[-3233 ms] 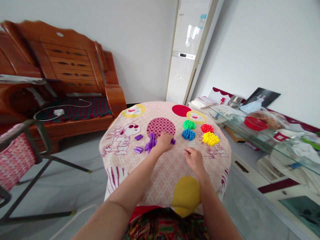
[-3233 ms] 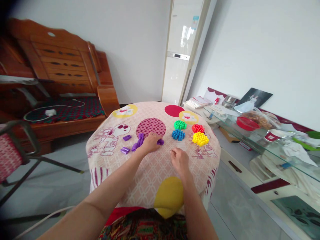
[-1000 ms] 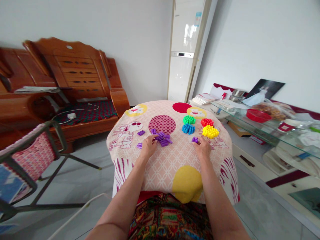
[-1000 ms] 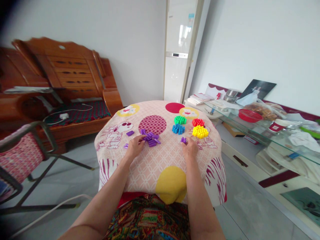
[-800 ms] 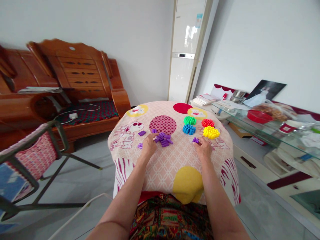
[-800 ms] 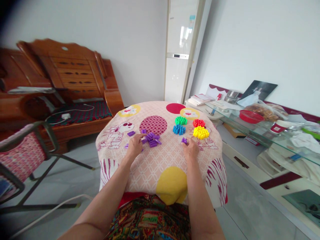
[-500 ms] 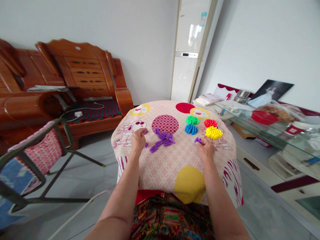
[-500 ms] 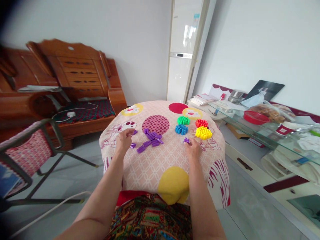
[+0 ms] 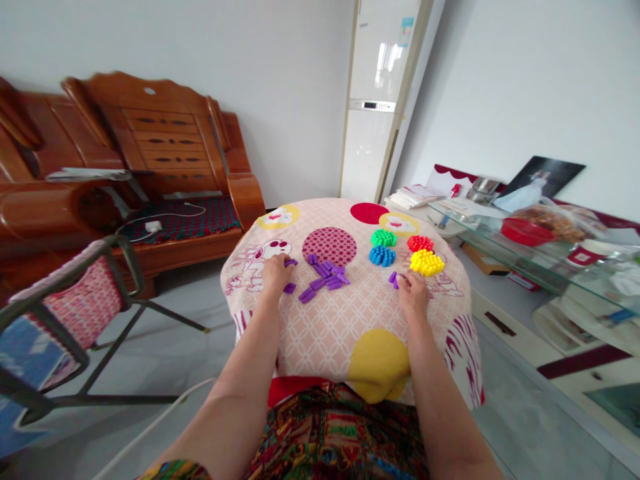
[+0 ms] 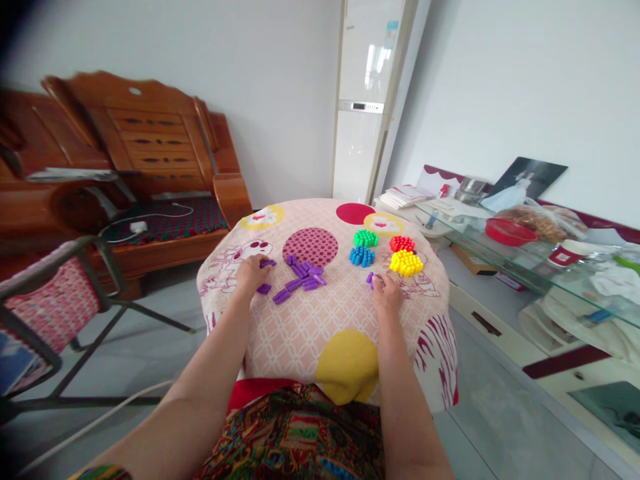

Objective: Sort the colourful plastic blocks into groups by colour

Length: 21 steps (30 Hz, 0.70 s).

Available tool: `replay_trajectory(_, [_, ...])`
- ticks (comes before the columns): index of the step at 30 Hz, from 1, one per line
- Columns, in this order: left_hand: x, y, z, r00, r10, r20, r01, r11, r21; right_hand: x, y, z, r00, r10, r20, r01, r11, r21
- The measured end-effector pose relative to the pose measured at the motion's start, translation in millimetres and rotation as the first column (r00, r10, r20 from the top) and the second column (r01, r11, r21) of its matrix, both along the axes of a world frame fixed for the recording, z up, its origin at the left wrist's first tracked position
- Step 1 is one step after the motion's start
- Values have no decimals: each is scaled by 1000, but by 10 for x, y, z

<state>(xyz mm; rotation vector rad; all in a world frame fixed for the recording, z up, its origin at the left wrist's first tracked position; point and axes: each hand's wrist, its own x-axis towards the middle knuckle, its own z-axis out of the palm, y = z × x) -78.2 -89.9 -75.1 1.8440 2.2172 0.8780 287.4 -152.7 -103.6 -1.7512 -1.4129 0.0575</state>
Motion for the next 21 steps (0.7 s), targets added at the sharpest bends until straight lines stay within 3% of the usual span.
replay_trajectory(4, [26,-61,92,1000,-10,-20,10,1000,-5,38,20,-9,999,-35,19,35,999,30])
replay_trajectory(7, [191,-157,214,993,-32,116,23,997,77,64,35,-16,998,-65,-17,66,997,49])
replay_trajectory(9, [457,-224,299,959,-163,232,133,981,139,71,35,-16,998,-60,-36,62,997,56])
replay_trajectory(12, [1049,-311,364,844,-437,309,395,898,192,75,22,-13,997,-31,-74,35,997,62])
replay_trajectory(15, [1660,-378,305,715,-605,351,587,792,168,81,9,-10,992,8,-124,-1,999,49])
replay_trajectory(18, [2073,-439,157,679,-628,381,632,764,131,90,0,-6,991,34,-130,-27,998,57])
replay_trajectory(21, [2237,-498,-1,668,-619,414,638,762,111,97,-1,-4,992,46,-115,-39,998,58])
